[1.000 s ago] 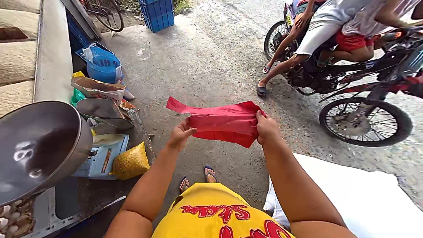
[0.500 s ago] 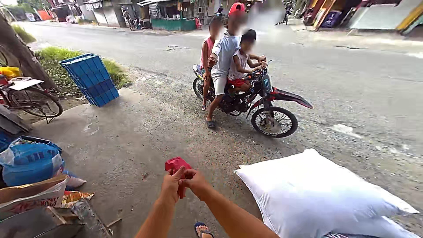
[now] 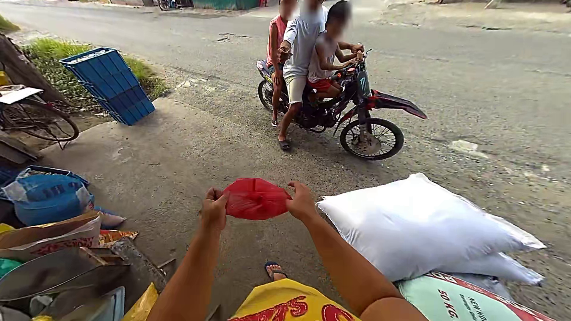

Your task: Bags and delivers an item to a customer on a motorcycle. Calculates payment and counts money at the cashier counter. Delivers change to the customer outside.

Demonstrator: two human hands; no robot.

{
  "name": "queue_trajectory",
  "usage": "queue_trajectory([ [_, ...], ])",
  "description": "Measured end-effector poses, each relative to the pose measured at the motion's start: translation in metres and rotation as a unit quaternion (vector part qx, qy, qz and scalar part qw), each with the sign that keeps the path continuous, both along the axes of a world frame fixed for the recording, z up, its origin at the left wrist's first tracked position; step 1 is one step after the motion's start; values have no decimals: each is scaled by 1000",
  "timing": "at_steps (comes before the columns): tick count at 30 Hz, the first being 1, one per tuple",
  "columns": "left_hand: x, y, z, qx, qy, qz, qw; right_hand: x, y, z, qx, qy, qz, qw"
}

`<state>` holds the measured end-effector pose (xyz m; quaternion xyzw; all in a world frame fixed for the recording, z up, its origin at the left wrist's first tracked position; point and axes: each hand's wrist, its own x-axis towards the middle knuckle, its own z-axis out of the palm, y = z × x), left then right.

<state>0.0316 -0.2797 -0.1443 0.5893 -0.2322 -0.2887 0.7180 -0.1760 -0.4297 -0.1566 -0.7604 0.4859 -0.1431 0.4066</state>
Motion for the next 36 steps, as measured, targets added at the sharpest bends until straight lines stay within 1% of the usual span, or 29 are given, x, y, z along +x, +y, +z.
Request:
queue_trajectory([
  [2, 4, 0, 6, 123, -191, -53, 972, 20, 19, 9, 5, -42, 94, 995],
  [3, 4, 0, 10, 150, -255, -88, 951, 32, 27, 12, -19, -53, 145, 988],
  [5, 0, 2, 14, 138, -319, -146, 926, 59, 36, 15, -100, -22, 229, 968],
  [6, -1, 4, 12, 122, -340, -153, 920, 71, 38, 12, -153, -12, 237, 959],
  [7, -1, 9, 10, 124, -364, -143, 912, 81, 39, 11, -172, 11, 233, 957],
  [8, -1, 16, 9, 161, -392, -127, 897, 88, 40, 15, -154, 46, 229, 960],
  [9, 1, 25, 9, 226, -413, -113, 875, 93, 40, 23, -101, 67, 228, 966],
  [10, 5, 34, 6, 295, -424, -99, 850, 95, 40, 31, -18, 53, 234, 971],
  [11, 10, 44, -2, 353, -425, -85, 829, 93, 42, 34, 88, -9, 245, 965],
  [12, 16, 54, -13, 395, -424, -68, 812, 88, 46, 35, 210, -107, 260, 936],
  [14, 30, 76, -38, 446, -418, -36, 790, 77, 48, 30, 408, -274, 291, 821],
  [15, 36, 87, -48, 470, -393, -28, 790, 74, 47, 25, 455, -315, 312, 772],
  [16, 40, 99, -56, 496, -345, -22, 796, 73, 46, 19, 461, -328, 331, 755],
  [17, 44, 111, -62, 512, -282, -6, 811, 76, 45, 12, 422, -312, 343, 779],
  [18, 48, 124, -68, 512, -207, 17, 834, 82, 45, 7, 330, -245, 355, 840],
  [19, 49, 139, -77, 498, -135, 49, 855, 92, 46, -1, 190, -116, 387, 895],
  [20, 44, 156, -88, 474, -71, 76, 874, 105, 51, -16, 46, 31, 413, 909],
  [21, 35, 173, -99, 436, -26, 91, 895, 117, 60, -35, -52, 140, 423, 894],
  [22, 24, 189, -108, 393, 2, 81, 916, 126, 69, -56, -104, 207, 431, 872],
  [23, 13, 205, -113, 358, 10, 43, 933, 132, 79, -75, -127, 245, 441, 854],
  [25, -12, 238, -122, 323, 40, -33, 945, 138, 100, -101, -128, 298, 479, 816],
  [26, -27, 256, -128, 308, 85, -30, 947, 140, 112, -107, -120, 330, 499, 793],
  [27, -41, 275, -137, 293, 148, 13, 944, 145, 124, -110, -108, 358, 514, 772],
  [28, -53, 294, -150, 279, 213, 95, 931, 152, 137, -113, -95, 373, 530, 756],
  [29, -63, 313, -165, 262, 271, 205, 903, 161, 151, -115, -85, 372, 547, 745],
  [31, -71, 344, -197, 235, 321, 413, 819, 189, 184, -114, -79, 342, 592, 725],
  [32, -70, 356, -210, 220, 326, 484, 782, 206, 203, -116, -86, 325, 621, 708],
  [34, -54, 369, -231, 172, 333, 566, 734, 249, 249, -118, -105, 286, 679, 668],
  [36, -33, 370, -247, 122, 353, 607, 702, 292, 297, -130, -125, 269, 722, 625],
])
